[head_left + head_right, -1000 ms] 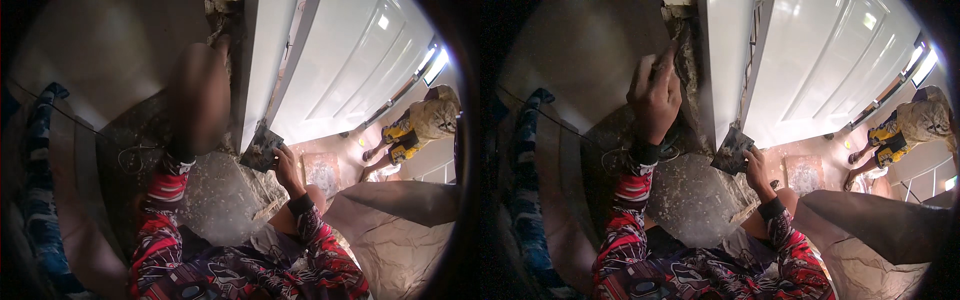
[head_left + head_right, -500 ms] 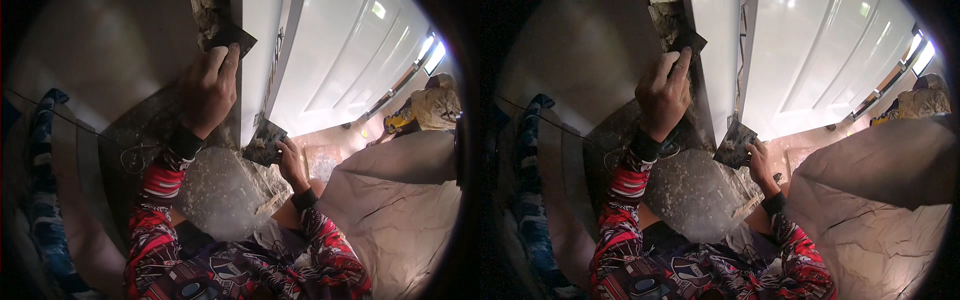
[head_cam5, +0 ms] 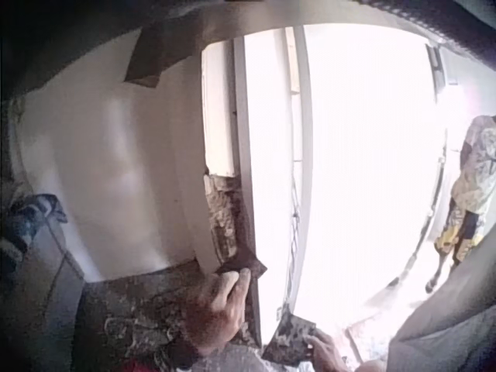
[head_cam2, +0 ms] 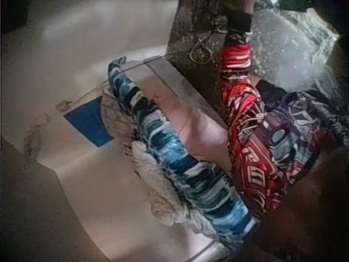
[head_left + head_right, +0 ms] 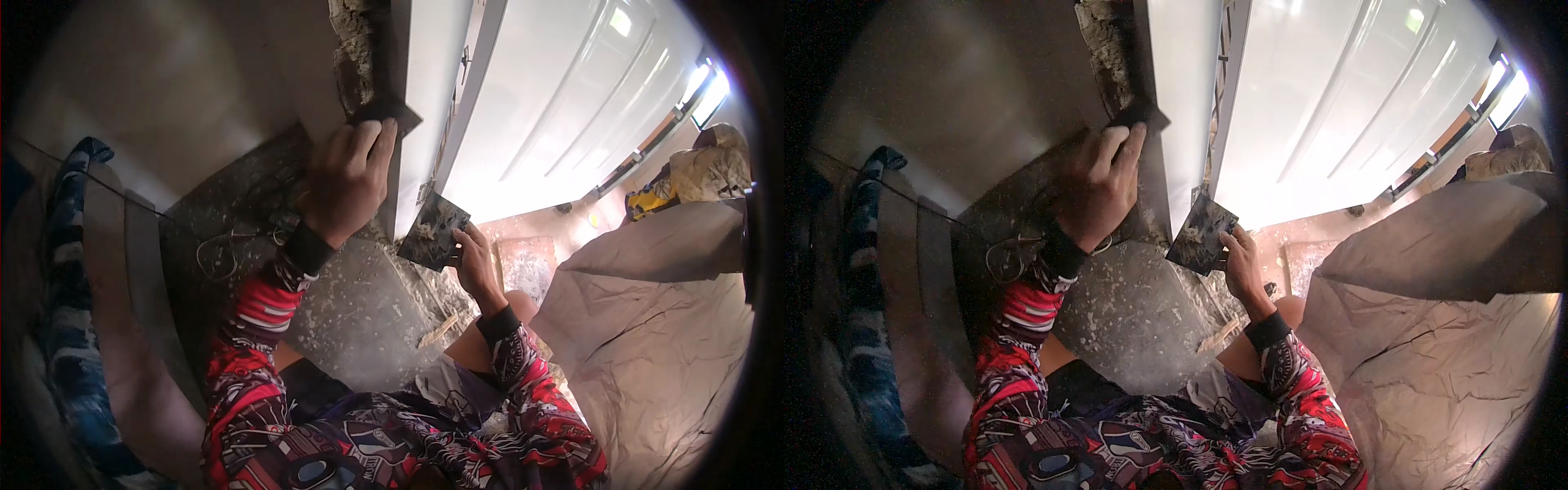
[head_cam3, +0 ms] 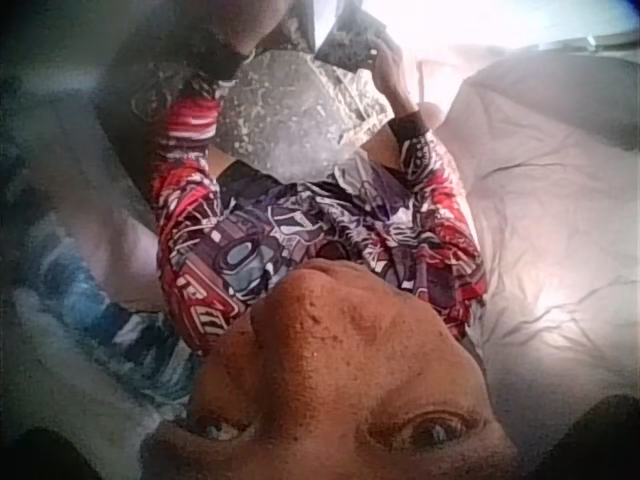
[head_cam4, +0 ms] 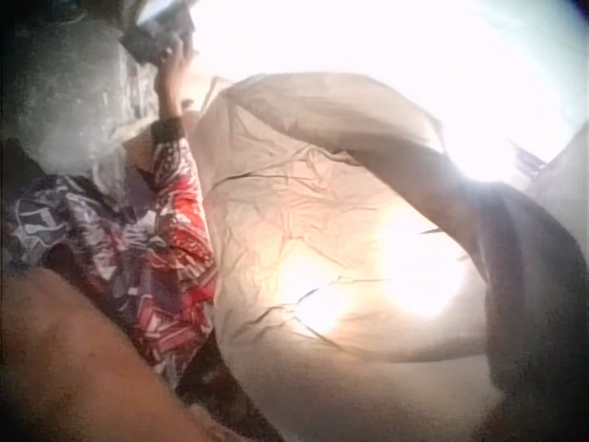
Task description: The person scoops plaster onto metal putty knives and applies it to the wall edge along the door frame.
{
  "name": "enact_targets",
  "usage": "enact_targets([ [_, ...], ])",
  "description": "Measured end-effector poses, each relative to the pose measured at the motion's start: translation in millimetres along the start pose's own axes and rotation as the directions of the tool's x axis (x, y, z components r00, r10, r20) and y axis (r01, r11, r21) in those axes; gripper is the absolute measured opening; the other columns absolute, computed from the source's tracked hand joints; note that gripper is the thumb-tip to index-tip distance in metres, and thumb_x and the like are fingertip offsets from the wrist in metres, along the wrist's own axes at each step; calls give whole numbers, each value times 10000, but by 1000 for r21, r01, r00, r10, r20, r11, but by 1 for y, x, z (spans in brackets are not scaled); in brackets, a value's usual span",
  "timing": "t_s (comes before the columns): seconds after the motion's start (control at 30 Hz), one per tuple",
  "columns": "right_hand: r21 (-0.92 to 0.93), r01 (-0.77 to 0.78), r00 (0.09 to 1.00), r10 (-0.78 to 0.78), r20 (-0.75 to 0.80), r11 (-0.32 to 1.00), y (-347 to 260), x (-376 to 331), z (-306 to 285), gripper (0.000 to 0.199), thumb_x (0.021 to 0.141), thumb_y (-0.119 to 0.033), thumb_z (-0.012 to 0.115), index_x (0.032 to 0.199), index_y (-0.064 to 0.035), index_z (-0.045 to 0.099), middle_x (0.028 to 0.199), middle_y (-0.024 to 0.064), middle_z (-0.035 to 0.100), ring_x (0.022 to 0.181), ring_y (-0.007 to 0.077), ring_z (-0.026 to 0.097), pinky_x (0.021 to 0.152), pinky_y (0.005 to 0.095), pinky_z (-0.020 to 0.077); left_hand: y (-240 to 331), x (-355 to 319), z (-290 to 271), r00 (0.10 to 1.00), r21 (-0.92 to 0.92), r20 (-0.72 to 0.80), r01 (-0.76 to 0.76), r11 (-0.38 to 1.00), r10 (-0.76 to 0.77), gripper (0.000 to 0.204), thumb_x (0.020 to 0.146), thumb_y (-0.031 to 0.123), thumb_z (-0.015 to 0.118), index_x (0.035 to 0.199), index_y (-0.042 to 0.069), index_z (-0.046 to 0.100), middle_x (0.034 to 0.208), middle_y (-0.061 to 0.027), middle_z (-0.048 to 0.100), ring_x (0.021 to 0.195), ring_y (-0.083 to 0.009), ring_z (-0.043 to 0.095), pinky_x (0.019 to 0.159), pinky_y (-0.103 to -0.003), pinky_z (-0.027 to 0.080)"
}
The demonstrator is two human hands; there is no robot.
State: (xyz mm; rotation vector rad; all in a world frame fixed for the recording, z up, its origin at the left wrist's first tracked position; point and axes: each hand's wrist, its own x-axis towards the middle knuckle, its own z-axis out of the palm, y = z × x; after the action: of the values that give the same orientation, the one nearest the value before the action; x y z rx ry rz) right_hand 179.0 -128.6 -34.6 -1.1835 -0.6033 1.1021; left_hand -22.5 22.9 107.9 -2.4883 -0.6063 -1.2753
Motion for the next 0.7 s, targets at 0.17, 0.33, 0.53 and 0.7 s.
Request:
enact_targets([
  [0.17, 35, -50, 999, 49, 20, 998, 3, -2, -1, 263, 980, -136, 447, 1189, -7, 540, 1024, 97, 628, 862, 195, 678, 654, 343, 622, 4, -52, -4, 993, -144, -84, 69, 987, -82, 351, 825, -2, 633, 1177, 4, 635, 1006, -131, 587, 888, -301, 593, 777, -407, 501],
  [0.33, 234, -133, 988, 109, 113, 963, 8, 0, 8, 251, 984, -109, 450, 1205, -20, 530, 1035, 80, 625, 825, 178, 654, 651, 336, 597, 22, -118, 1, 638, -730, 346, 644, 230, -688, 155, 946, 80, 605, 1022, -48, 649, 863, -97, 653, 777, -137, 582, 696, -279, 469],
  [0.53, 245, -58, 996, 41, 74, 968, 2, -6, 30, 224, 994, -103, 455, 1184, -10, 530, 1041, 84, 627, 851, 181, 660, 665, 341, 601, 25, -140, 4, 670, -685, 244, 631, 364, -701, 143, 960, 73, 582, 1006, -52, 634, 820, -91, 654, 722, -133, 574, 672, -290, 468],
  [0.7, 227, -52, 998, 40, 57, 973, -3, -3, 29, 204, 996, -115, 459, 1152, -13, 541, 1037, 87, 628, 855, 186, 668, 679, 351, 601, 19, -142, -6, 723, -565, 232, 645, 515, -651, 111, 939, 65, 600, 961, -38, 632, 794, -157, 644, 681, -254, 604, 644, -345, 465],
])
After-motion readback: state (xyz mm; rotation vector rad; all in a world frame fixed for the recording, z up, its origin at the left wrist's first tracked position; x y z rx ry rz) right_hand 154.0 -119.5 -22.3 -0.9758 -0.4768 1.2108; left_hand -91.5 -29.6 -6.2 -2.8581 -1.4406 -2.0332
